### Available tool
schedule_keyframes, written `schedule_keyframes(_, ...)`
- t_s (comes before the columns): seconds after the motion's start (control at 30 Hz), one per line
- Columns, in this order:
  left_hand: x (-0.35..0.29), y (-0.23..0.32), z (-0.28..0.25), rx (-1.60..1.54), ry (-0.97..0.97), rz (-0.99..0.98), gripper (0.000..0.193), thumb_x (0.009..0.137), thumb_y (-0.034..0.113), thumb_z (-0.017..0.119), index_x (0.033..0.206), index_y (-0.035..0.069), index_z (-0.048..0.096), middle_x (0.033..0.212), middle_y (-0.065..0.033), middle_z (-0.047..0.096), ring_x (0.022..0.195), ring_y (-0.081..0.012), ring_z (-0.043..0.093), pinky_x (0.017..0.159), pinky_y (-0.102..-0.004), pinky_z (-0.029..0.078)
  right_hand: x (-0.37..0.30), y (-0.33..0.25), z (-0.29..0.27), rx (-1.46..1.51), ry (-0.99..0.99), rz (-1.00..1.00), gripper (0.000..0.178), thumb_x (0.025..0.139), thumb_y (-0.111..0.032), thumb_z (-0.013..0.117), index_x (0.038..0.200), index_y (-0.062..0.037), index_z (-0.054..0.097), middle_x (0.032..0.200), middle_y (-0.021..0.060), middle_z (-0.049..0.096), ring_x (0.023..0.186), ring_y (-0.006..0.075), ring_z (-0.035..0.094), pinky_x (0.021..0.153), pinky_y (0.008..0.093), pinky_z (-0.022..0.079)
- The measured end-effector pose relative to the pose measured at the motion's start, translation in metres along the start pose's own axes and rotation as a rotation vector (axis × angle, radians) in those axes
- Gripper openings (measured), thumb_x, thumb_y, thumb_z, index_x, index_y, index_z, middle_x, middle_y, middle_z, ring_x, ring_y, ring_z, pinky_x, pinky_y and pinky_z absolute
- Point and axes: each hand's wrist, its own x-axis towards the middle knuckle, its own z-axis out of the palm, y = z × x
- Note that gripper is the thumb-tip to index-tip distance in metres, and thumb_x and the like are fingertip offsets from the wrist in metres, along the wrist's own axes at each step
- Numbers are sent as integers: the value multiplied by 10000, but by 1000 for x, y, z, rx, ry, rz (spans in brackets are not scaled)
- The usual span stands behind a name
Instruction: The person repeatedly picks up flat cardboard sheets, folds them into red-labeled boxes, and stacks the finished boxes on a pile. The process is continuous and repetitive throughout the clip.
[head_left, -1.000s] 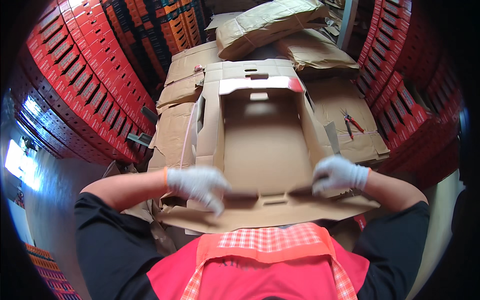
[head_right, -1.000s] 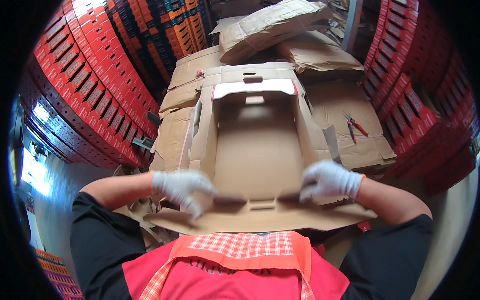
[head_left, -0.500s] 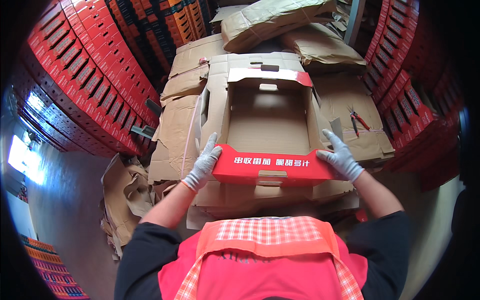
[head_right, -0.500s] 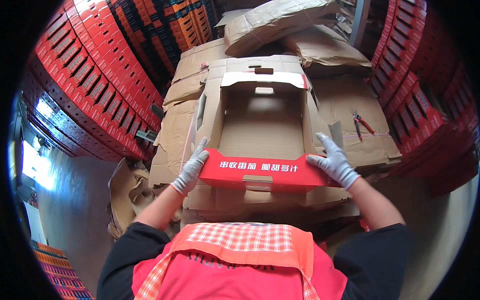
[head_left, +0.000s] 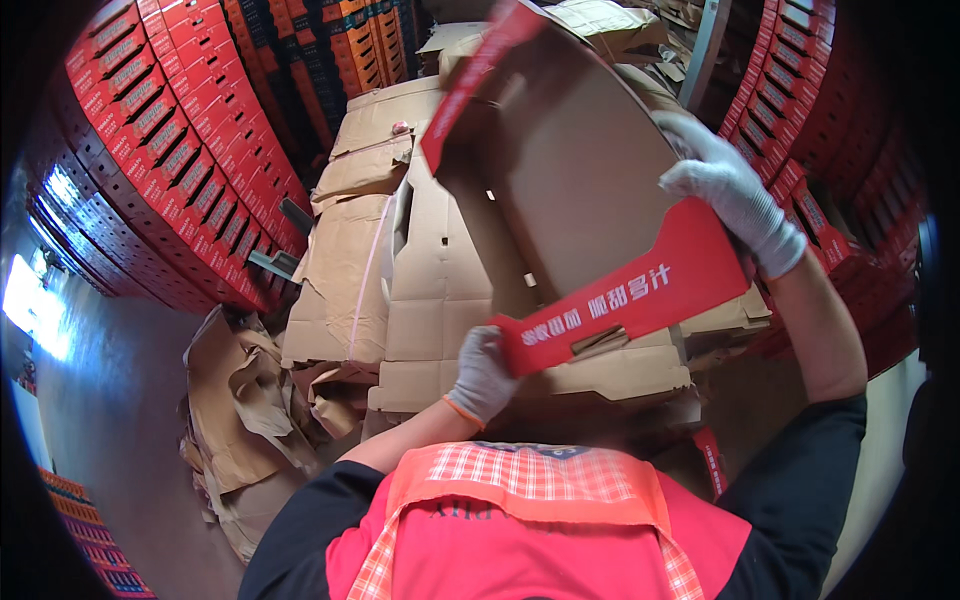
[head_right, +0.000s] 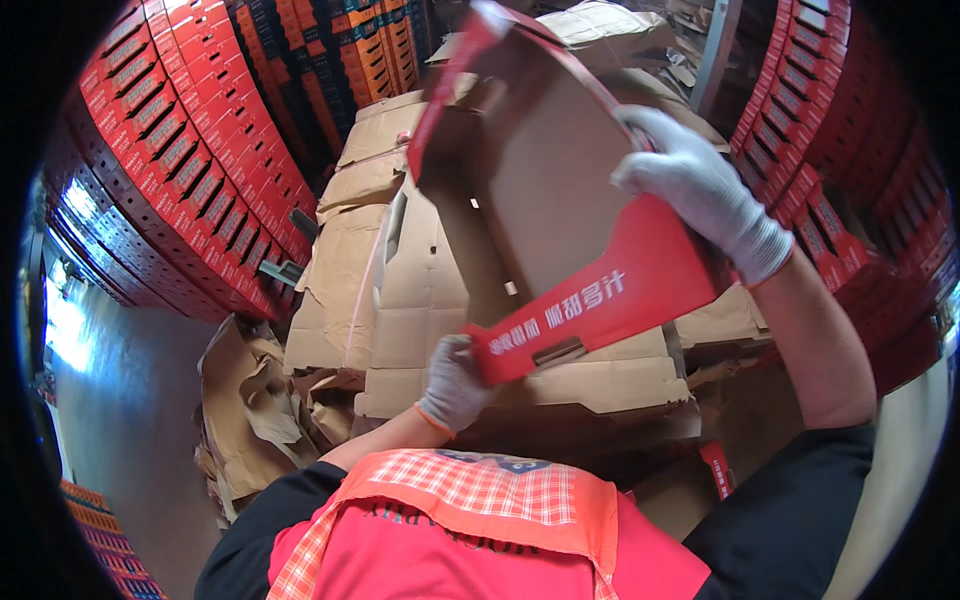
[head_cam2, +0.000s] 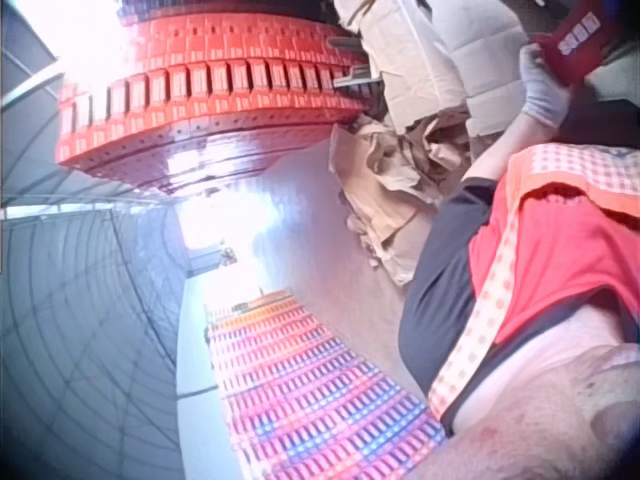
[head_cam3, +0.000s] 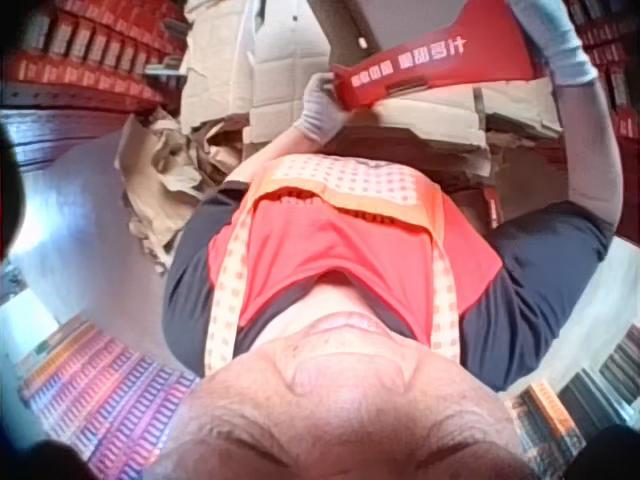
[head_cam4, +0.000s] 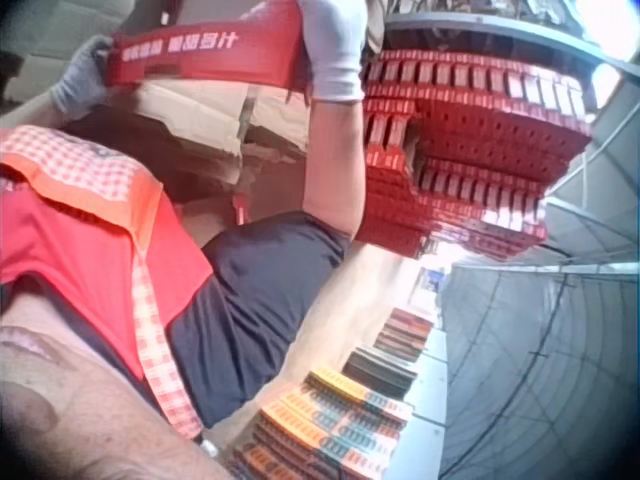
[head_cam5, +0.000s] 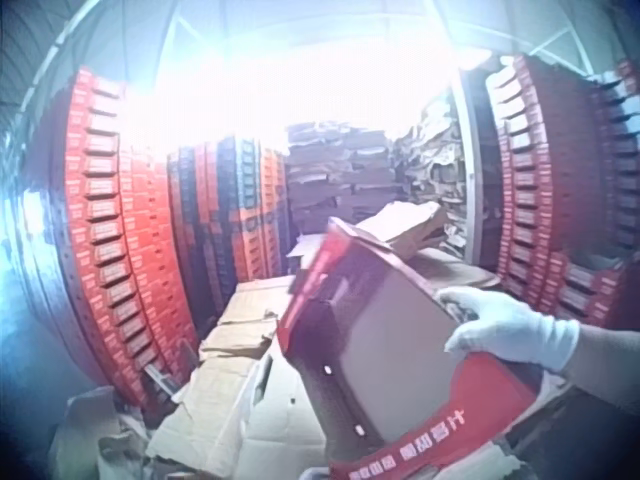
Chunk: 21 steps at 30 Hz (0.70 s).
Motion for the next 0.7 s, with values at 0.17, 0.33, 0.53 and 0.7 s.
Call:
schedule_keyframes(0.17,-17,-6,6,644,-123,-661,248,945,141,506,1078,-17,643,1029,-166,669,984,-274,656,866,-333,515,8,-49,76,-819,-287,-426,620,748,-116,690,1337,-7,529,1105,207,653,998,310,676,851,364,539)
schedule_keyframes(0.33,-78,56,112,2067,-588,1292,680,772,419,762,1236,-48,591,1207,-244,611,1067,-393,615,948,-476,480,40,-20,83,-702,278,-558,312,909,-271,658,1077,-8,656,948,209,697,906,334,697,770,371,548)
schedule_keyframes(0.53,-29,85,251,2368,-492,1077,733,645,642,752,878,-48,665,870,-229,658,801,-341,652,749,-429,527,39,-8,56,-891,344,-419,336,902,-279,665,1117,-26,613,963,202,702,901,339,701,789,404,550)
schedule_keyframes(0.7,-2,94,252,2415,-593,1063,745,709,744,655,743,0,699,601,-191,613,589,-325,636,575,-424,519,19,-13,24,-777,349,-169,304,905,-290,663,935,12,692,737,157,702,677,274,706,642,365,552)
